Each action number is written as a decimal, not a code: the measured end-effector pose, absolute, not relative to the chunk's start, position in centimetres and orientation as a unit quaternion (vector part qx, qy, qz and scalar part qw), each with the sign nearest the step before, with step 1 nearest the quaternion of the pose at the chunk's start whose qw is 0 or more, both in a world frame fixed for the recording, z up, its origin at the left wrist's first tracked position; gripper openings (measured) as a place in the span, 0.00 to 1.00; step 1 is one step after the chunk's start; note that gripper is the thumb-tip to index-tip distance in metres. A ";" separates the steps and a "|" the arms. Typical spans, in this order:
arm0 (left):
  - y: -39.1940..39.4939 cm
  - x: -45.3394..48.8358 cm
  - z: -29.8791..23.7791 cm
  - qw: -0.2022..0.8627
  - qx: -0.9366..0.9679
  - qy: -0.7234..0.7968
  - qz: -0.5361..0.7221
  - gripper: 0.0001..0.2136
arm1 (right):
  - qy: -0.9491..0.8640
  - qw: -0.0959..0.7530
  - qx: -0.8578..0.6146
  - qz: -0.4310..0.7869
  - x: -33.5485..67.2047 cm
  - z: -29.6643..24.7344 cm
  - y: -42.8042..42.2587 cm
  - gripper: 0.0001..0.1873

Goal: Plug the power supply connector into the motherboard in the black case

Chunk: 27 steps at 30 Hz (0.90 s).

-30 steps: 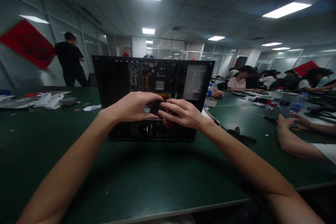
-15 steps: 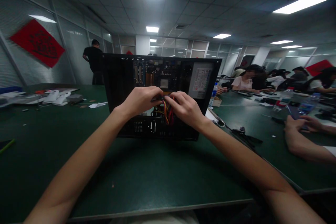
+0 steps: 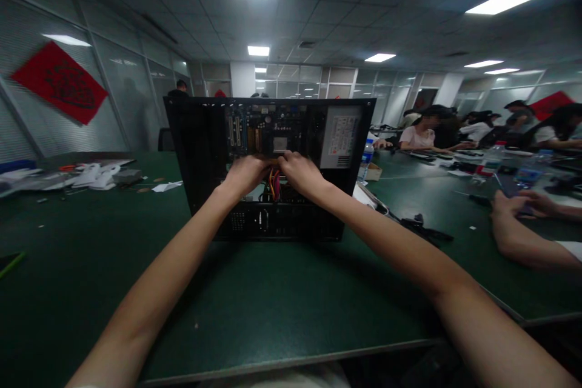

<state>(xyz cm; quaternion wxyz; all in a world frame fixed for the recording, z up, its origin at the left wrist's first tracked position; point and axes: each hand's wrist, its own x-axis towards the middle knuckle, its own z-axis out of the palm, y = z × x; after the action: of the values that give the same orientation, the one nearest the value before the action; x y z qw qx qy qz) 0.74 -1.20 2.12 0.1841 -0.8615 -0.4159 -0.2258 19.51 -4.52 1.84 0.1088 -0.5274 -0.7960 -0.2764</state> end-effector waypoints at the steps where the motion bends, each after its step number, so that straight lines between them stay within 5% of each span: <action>1: -0.7 0.8 1.8 0.172 -0.865 -0.418 -0.218 0.15 | -0.795 0.097 -0.540 -0.260 19.5 1.6 -4.0 0.21; 27: 3.5 2.6 -0.5 0.130 -0.883 -0.435 -0.119 0.16 | -0.816 0.048 -0.549 -0.174 20.9 -1.4 -1.0 0.18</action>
<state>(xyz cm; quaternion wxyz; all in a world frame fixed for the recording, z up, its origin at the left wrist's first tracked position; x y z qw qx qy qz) 2.58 3.53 -0.53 0.1296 -0.8830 -0.4350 -0.1195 20.88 -0.99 -1.42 0.0480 -0.5488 -0.8163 -0.1740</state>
